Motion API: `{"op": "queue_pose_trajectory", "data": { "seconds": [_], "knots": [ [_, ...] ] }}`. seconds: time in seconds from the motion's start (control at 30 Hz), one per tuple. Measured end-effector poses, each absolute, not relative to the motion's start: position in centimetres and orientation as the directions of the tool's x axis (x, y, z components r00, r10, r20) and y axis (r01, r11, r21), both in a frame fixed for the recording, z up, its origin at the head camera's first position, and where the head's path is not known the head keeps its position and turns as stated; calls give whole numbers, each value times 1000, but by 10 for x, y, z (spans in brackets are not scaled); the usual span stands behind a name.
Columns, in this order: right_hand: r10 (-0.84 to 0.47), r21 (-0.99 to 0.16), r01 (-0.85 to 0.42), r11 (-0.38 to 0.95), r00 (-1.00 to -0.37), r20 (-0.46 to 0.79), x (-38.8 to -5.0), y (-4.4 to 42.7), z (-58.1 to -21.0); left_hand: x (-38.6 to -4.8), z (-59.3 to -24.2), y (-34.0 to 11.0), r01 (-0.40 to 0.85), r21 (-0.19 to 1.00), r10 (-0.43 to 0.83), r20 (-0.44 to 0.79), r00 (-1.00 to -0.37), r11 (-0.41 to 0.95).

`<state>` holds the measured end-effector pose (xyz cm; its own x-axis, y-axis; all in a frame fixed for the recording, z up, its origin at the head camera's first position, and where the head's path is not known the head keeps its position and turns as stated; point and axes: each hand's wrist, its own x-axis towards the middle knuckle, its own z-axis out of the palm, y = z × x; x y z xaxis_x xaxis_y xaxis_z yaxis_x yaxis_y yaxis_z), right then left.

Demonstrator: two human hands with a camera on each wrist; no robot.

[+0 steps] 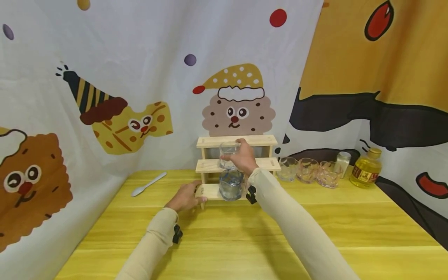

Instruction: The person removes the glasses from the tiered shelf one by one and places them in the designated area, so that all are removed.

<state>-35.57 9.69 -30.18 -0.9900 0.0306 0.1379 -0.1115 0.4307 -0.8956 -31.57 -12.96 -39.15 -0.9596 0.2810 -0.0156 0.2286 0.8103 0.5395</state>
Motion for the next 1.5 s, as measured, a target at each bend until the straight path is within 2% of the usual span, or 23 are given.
{"op": "queue_pose_trajectory", "data": {
  "seconds": [0.6, 1.07, 1.5],
  "knots": [
    [59, -884, -146, 445, -980, 192, -343, 139, -282, -319, -396, -130, 243, 545, 283, 10, -959, 803],
    [27, -817, -149, 557, -980, 197, -316, 201, -273, -317, -395, -127, 221, 536, 271, -16, -962, 815],
    [70, -723, -93, 685, -979, 192, -290, 257, -278, -320, -396, -130, 243, 560, 286, 11, -958, 792]
  ]
}}
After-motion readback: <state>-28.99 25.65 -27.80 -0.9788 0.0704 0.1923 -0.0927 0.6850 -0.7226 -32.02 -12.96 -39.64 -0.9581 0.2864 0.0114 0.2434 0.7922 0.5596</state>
